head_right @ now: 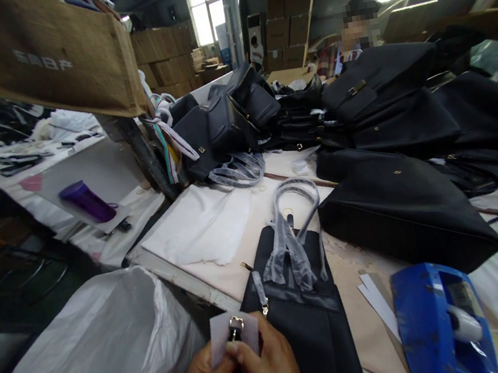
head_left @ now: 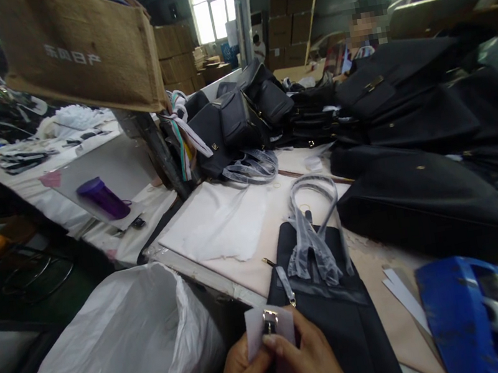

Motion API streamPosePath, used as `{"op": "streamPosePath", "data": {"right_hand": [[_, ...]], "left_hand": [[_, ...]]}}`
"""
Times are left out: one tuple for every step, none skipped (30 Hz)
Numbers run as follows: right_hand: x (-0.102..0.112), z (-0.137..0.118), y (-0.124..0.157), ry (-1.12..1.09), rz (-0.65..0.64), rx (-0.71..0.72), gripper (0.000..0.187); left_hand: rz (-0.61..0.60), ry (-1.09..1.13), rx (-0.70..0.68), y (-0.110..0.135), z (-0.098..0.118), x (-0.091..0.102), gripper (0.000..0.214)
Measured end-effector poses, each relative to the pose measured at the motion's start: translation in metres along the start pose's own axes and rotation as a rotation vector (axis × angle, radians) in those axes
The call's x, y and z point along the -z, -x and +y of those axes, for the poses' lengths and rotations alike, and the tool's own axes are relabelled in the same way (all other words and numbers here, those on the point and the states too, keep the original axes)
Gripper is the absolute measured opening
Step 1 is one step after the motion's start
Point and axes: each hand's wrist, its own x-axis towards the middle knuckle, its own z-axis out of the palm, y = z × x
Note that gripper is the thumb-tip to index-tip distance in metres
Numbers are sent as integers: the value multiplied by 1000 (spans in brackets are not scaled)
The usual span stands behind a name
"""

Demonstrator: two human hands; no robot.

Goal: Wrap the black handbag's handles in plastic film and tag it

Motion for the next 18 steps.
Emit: {"op": "streamPosePath", "data": {"right_hand": [[0,-1,-1,-1,6,-1,14],[1,-1,-3,-6,9,-3,14],[1,0,-4,-18,10,-7,16],[2,1,-6,-40,8,-13,19],[2,3,-8,-74,3,-23,22],[3,5,-10,-115,-5,-35,26],[4,7,-12,-161,-16,-46,30],[4,9,-14,-206,-30,-58,33],[5,11,-15,-244,-44,-68,35],[5,12,-16,-274,-55,-77,36],[6,13,-17,-297,-63,-87,36],[6,13,-17,-314,-68,-98,36],[6,14,-16,-327,-69,-109,37],[6,13,-15,-338,-65,-115,37],[6,13,-14,-347,-60,-120,37],[5,13,-13,-355,-54,-124,37],[5,13,-13,-363,-49,-130,36],[5,12,-12,-370,-42,-136,36]], "left_hand": [[-8,-14,-7,0,0,2,34],[-16,-36,-13,-1,-1,3,35],[-27,-68,-19,-1,-2,5,36],[-33,-107,-27,-1,-3,7,37],[-39,-155,-38,-1,-3,9,38],[-42,-206,-50,-1,-3,10,38],[-41,-252,-59,-1,-3,10,38],[-38,-281,-65,0,-2,10,38],[-34,-284,-65,0,0,9,38],[-36,-257,-52,1,2,7,38],[-54,-206,-26,2,4,5,40],[-75,-136,4,2,6,4,42],[-95,-51,30,3,8,2,44],[-115,42,57,3,9,1,43],[-132,136,85,4,10,1,41],[-146,222,112,4,10,1,37],[-156,297,137,3,9,1,34],[-165,354,159,3,9,1,32]]}}
